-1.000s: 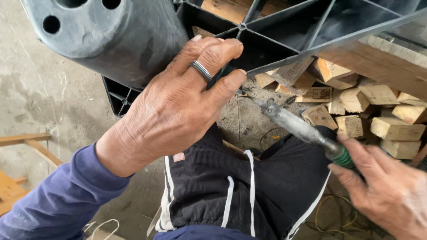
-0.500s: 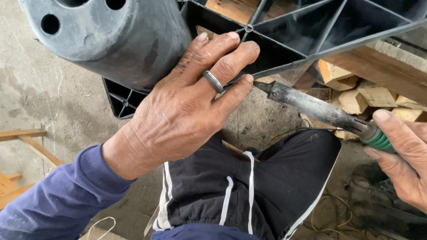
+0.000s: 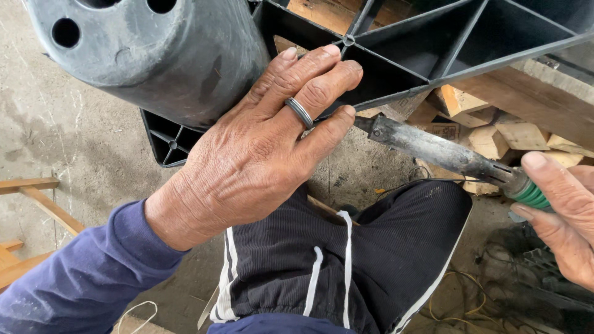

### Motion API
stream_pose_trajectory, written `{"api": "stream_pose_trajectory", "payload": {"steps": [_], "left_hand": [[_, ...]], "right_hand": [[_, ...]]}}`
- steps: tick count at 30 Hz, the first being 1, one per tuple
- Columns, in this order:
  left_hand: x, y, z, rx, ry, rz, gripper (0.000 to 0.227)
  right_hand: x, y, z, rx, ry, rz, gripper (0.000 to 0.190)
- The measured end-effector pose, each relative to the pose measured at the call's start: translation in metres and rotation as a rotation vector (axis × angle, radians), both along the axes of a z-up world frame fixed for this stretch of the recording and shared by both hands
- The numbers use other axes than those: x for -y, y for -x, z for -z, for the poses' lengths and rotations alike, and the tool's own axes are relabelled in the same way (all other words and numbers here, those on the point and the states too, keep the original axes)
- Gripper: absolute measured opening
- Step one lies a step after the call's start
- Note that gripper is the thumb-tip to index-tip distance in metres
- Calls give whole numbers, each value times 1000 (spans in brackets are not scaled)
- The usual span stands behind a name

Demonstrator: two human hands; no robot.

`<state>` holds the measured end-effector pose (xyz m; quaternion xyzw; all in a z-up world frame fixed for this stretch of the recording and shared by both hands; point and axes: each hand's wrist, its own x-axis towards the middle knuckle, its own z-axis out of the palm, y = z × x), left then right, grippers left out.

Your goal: The person uses a soldering iron to melt and fuse the plastic joints of a black crate. They repeatedly apply the hot tip to the grid intersections to smooth or repair the plastic structure.

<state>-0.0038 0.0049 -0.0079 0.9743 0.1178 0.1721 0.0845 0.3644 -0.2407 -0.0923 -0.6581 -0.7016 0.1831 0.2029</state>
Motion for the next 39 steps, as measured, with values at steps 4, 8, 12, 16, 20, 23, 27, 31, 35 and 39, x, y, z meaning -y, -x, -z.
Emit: {"api": "stream_pose_trajectory", "payload": {"steps": [4, 8, 12, 16, 20, 23, 27, 31, 35, 39], "left_hand": [[-1, 2, 4, -11, -1, 5, 29], [-1, 1, 6, -13, -8, 1, 26], [0, 0, 6, -8, -2, -3, 26], [0, 2, 5, -8, 21, 0, 28], [-1, 0, 3, 9, 30, 7, 29], [-1, -2, 2, 18, 40, 18, 29], [0, -3, -1, 20, 64, 24, 33], [1, -3, -1, 18, 82, 20, 35], [0, -4, -2, 9, 91, 31, 36], [-2, -1, -3, 99, 55, 73, 36]], "right_hand": [[1, -3, 6, -48, 42, 6, 69], [-1, -5, 6, -24, 17, -12, 68], [-6, 2, -1, -85, 0, -5, 65], [-7, 14, -14, 59, 110, 95, 63], [-5, 23, -23, 159, -65, 24, 62], [-6, 25, -25, 123, -120, 1, 60], [-10, 18, -28, 108, -107, -26, 60], [-14, 13, -27, 43, -80, -9, 61], [-7, 7, -17, 18, -10, 58, 65], [3, 0, -10, 64, -1, 96, 65]]}}
